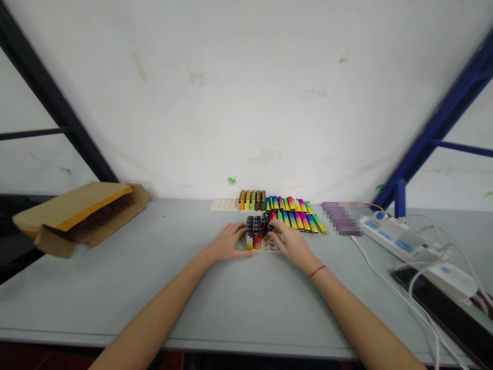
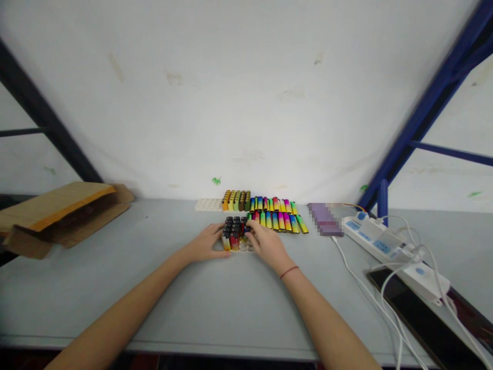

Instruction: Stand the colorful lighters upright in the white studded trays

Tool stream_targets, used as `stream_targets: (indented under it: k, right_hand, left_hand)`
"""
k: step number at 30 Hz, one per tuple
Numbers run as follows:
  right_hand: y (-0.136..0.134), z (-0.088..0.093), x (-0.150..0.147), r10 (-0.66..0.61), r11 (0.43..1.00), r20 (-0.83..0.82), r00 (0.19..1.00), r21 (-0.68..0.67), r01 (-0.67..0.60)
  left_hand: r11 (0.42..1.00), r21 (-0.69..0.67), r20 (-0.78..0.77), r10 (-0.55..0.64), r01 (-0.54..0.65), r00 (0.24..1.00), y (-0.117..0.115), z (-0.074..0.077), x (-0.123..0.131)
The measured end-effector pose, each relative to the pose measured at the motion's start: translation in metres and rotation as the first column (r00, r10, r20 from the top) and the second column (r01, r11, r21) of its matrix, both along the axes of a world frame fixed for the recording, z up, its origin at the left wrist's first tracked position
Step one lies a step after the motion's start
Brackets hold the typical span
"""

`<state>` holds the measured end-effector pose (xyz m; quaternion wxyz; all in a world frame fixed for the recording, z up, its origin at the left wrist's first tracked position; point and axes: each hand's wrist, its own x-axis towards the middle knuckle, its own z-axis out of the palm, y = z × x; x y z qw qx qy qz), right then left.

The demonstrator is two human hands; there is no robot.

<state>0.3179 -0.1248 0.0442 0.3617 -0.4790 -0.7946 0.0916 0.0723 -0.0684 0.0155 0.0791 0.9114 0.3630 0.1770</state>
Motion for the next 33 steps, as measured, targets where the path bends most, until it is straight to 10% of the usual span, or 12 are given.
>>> stream_targets:
  k: [7,10,14,25,33]
  right_hand:
    - [-0.003,0.012,0.001,-0.021,0.990,0.244,0.969,0.140,-0.014]
    - [0.005,0.016,0.023,-0.247,0.962,0.206,0.947,0.165,0.215]
    - [0.021,0.010,0.076,-0.614,0.783,0.279,0.738,0.095,0.615]
    - [0.037,-0.008,0.115,-0.604,0.675,0.482,0.635,-0.114,0.729]
    - [0.035,0.005,0.107,-0.731,0.680,-0.003,0.682,-0.090,0.728]
  left_hand:
    - [1.000,0.004,-0.027,0.000,0.001,1.000,-0.001,0.003,0.000]
    - [1.000,-0.006,-0.034,0.003,-0.004,0.999,0.000,0.003,0.000]
    - [1.000,-0.013,-0.025,-0.001,0.000,1.000,0.001,0.001,-0.001]
    - [1.000,-0.007,-0.034,-0.003,0.003,0.999,0.001,0.002,-0.001]
    - [1.000,-0.009,-0.022,-0.006,0.005,1.000,0.001,0.000,-0.001]
